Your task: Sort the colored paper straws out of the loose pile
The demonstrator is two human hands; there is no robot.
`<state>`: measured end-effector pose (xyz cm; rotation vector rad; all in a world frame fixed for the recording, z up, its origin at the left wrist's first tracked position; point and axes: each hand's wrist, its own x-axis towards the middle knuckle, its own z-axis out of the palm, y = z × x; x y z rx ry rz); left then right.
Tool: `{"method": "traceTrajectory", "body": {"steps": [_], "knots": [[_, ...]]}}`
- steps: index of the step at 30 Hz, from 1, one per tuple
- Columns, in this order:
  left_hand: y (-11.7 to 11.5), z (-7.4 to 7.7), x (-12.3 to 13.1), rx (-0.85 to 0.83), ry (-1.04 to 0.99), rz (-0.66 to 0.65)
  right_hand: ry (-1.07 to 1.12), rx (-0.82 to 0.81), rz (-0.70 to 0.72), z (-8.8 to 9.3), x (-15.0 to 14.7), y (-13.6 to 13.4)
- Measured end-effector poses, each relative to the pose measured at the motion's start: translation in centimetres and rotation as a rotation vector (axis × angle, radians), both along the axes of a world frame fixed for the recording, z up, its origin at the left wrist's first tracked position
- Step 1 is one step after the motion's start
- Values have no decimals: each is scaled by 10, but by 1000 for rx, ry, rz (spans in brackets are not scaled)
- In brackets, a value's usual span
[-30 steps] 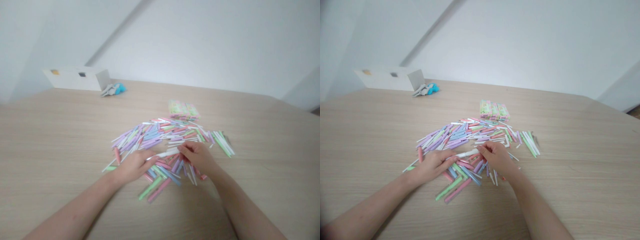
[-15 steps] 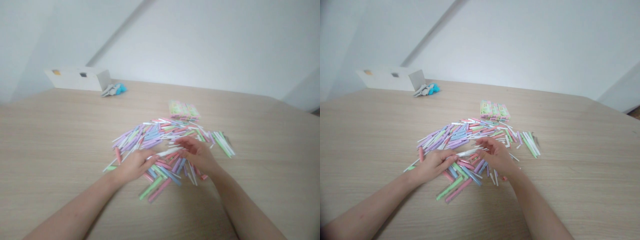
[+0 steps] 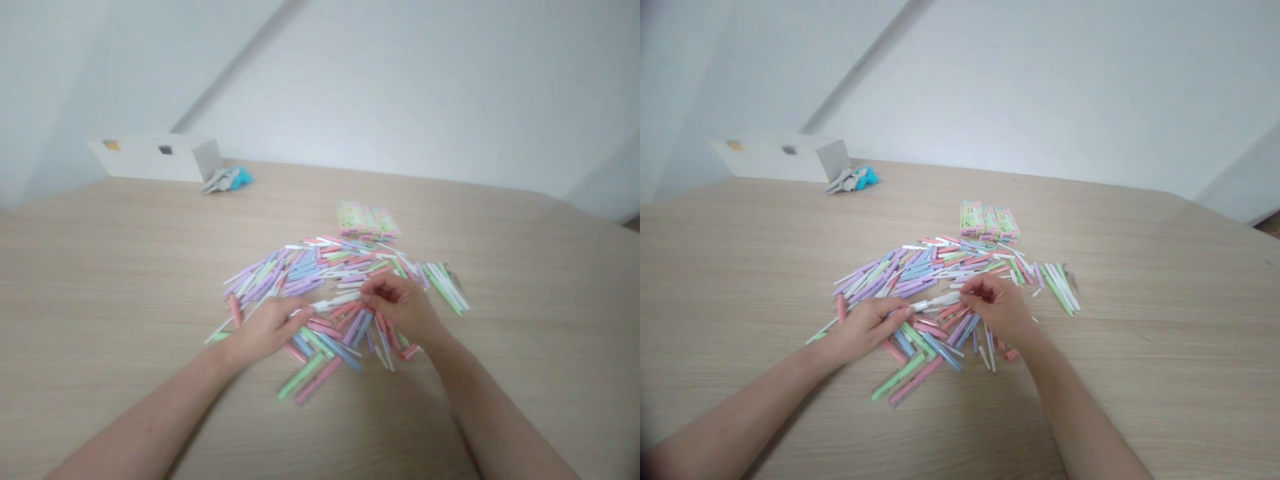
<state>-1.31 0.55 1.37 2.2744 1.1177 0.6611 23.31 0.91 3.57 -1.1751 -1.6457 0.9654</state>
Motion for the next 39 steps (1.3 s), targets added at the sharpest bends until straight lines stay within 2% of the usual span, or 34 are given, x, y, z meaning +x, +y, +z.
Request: {"method": "traceTrajectory", "body": {"steps": [3,8,17,23,27,32,39], "knots": [[0,1,0,-5,-21,-12,8,-57,-2,2,-2,-1],[-2,2,0,-23,-64,-27,33,-16,-17,2,-1,0],[-3,2,0,7,-95,-63,74,-127,20,7,-4,-5],[-5,5,0,4,-82,-71,83,-149,-15,4,-10,-7],[-7,6,1,1,-56,-67,82,-131,15,-1,-8,-6],[-8,6,1,44,-41,-61,62,-137,60,-5,-7,-6],[-12,4,3,110,-12,-84,-83,-162,29,6,-9,-12]]}}
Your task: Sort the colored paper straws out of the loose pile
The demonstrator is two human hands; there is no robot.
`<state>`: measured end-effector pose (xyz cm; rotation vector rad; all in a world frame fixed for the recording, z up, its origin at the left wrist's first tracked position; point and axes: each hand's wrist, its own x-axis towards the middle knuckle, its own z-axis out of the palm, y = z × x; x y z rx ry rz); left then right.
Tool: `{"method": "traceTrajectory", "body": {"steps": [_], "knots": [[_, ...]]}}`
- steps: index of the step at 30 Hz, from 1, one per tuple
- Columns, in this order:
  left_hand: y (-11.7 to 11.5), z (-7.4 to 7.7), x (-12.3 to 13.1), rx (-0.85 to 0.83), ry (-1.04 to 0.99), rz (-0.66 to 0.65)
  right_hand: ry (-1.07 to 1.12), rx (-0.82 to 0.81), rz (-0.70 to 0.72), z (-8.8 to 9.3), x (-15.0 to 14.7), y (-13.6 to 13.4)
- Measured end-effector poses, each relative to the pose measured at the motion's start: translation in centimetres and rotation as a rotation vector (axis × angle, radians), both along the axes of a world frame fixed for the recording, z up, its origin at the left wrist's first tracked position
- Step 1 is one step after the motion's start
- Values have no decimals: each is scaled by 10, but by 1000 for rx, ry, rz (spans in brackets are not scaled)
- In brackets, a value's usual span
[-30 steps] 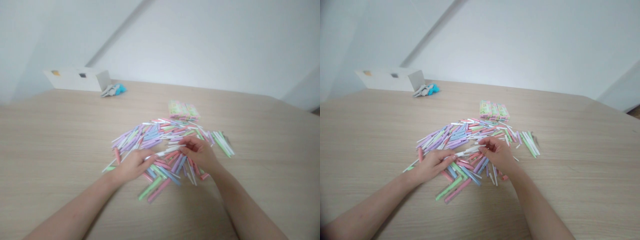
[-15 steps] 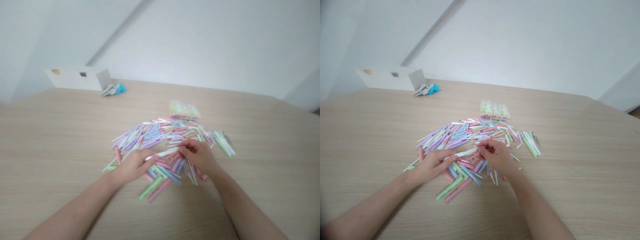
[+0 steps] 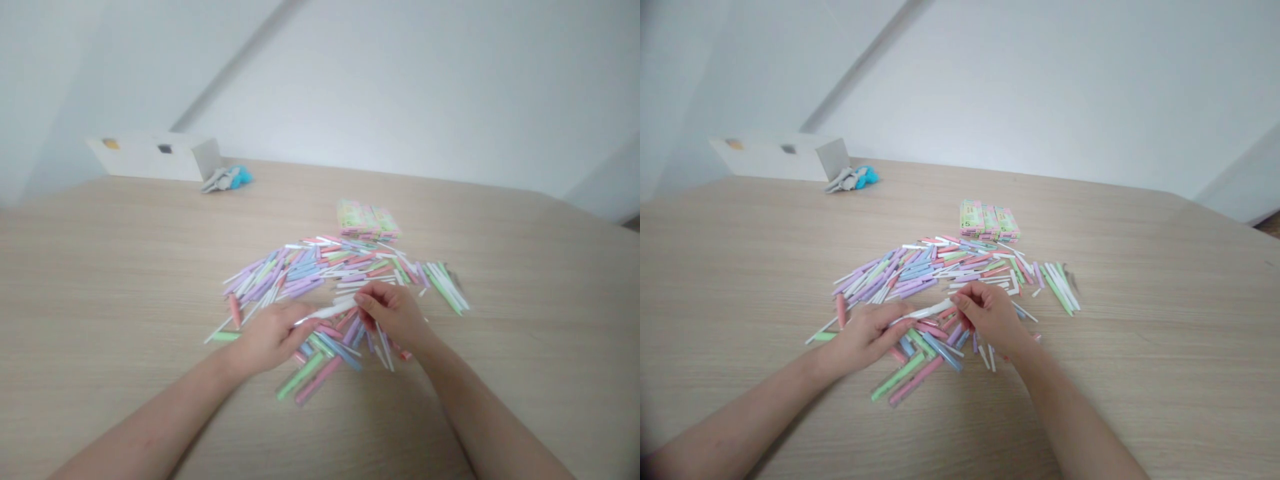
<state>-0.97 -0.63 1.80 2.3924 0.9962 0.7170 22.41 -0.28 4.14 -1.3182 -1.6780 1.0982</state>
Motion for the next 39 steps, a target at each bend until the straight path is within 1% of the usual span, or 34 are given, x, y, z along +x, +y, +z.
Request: {"method": "traceTrajectory", "body": {"steps": [6,9,12,15,18,22,24,26,28,30,35,39], "knots": [[-1,-3,0,141,74,11,-94,17,-2,-2,0,1],[0,-3,-1,178,93,2,-122,7,-17,-1,0,2],[1,-2,-1,160,82,-11,-139,-8,-12,2,0,1],[1,0,-1,94,62,-4,-122,-30,5,3,0,2],[2,1,0,27,30,-4,-15,-73,33,0,0,3],[2,1,-1,-35,-19,25,278,-138,88,-5,3,5],[3,0,-2,-53,-46,27,341,-144,120,-7,5,6],[3,-2,-2,-62,-65,21,307,-123,121,-6,7,7],[4,-2,-2,-58,-61,19,247,-97,88,-5,7,7],[3,-2,-2,-35,-38,23,188,-80,60,-2,6,6],[2,1,-1,35,22,12,62,-25,45,1,4,3],[2,0,-1,37,10,-6,-59,4,28,2,2,2]]}}
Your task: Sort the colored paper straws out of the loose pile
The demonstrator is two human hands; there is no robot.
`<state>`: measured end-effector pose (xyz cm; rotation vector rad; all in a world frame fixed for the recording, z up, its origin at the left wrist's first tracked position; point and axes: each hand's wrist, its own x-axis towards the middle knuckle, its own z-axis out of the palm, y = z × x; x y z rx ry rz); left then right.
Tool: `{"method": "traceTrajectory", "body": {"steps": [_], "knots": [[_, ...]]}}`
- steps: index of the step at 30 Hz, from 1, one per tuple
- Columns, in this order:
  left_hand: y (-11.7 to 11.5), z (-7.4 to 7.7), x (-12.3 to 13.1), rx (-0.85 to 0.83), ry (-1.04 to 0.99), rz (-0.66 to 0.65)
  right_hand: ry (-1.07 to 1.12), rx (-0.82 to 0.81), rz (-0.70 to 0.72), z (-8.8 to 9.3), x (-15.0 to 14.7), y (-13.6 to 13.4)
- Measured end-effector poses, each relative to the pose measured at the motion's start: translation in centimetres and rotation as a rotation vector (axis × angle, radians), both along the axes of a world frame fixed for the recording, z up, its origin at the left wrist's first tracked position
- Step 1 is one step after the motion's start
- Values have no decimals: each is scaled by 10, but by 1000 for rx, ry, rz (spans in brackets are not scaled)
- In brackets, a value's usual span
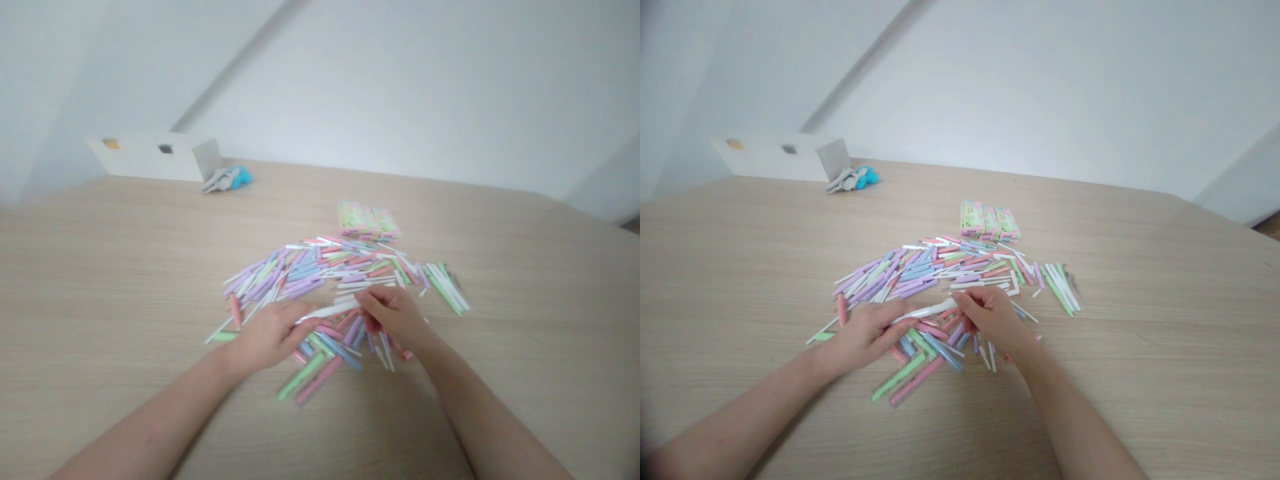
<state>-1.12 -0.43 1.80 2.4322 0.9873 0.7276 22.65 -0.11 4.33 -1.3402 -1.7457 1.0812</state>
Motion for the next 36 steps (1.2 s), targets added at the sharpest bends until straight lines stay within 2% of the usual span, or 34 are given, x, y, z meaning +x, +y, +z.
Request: {"method": "traceTrajectory", "body": {"steps": [3,7,10,15,19,22,26,30,32,36], "knots": [[1,0,0,-42,-31,5,16,-6,15,0,1,1],[1,1,1,-113,-66,11,191,6,99,-5,4,4],[1,2,1,-130,-67,7,220,15,108,-9,4,5],[2,-1,0,3,21,5,189,-43,35,-8,-1,3],[1,-4,-1,141,131,21,119,-62,31,-6,-2,1],[1,-5,-2,174,128,21,62,-64,23,-6,-2,0],[2,-2,-2,77,78,15,21,-1,39,-5,-1,1],[5,1,-2,-162,-57,1,159,22,119,-9,2,3],[5,1,-2,-245,-108,-3,180,63,111,-12,3,3],[6,0,-2,-222,-113,-12,123,87,34,-12,0,1]]}}
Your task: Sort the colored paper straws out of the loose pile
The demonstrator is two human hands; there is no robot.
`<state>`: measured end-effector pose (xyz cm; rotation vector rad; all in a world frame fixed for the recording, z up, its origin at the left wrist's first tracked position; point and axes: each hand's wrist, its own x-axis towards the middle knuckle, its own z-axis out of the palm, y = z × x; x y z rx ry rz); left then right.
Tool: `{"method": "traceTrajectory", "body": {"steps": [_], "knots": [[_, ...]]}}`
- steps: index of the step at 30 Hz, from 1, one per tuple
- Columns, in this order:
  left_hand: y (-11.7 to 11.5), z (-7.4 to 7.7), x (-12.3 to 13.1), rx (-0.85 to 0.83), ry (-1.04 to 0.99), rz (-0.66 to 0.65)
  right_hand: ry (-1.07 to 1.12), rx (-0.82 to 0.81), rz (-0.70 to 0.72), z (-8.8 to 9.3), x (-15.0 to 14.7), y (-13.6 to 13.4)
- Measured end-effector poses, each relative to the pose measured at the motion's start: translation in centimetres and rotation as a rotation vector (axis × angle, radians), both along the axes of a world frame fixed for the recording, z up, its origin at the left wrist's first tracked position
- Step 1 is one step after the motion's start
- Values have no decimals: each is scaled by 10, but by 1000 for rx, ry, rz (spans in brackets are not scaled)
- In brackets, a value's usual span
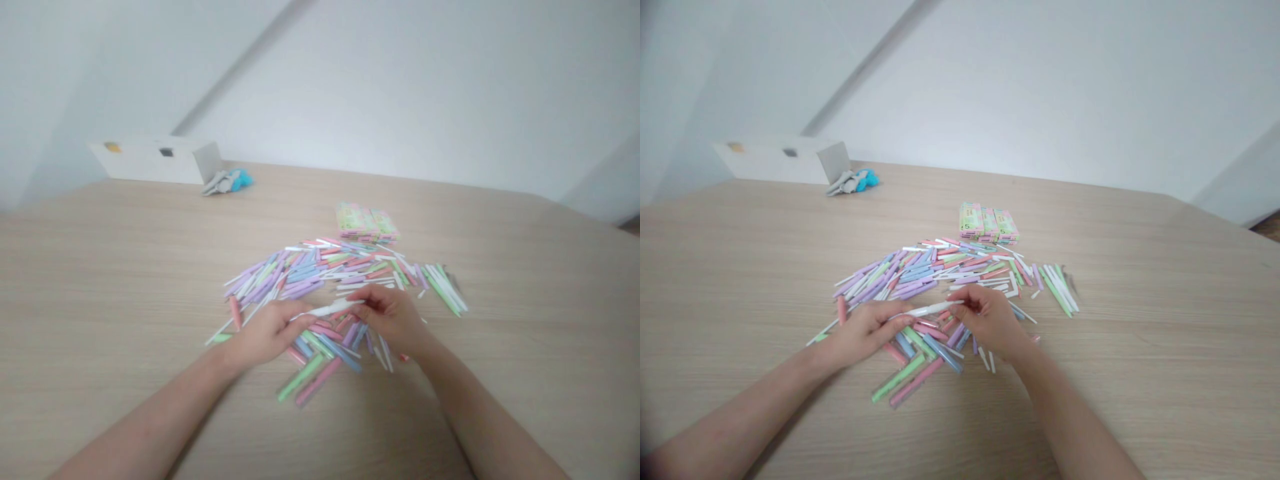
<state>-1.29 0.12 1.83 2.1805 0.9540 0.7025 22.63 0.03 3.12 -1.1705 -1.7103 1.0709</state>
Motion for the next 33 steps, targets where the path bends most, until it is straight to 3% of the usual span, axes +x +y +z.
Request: {"method": "traceTrajectory", "body": {"steps": [3,8,10,12,17,21,23,27,33], "knots": [[-1,-3,0,179,91,1,65,-103,6,1,-3,0],[-3,-10,-1,617,299,53,181,-266,25,-4,-2,4],[-4,-11,-1,662,351,67,212,-310,21,-6,-2,4],[-5,-8,-1,585,339,83,224,-317,9,-6,-2,3],[-2,1,1,101,127,166,173,-150,-34,-2,-3,2],[6,-6,0,-188,1,244,125,-30,-100,-4,-2,4],[10,-12,-1,-246,-76,235,117,-22,-94,-5,-2,4],[12,-14,0,-154,-75,246,115,-71,-84,-3,-6,3],[5,-11,-1,267,17,231,221,-183,-107,-7,-6,4]]}}
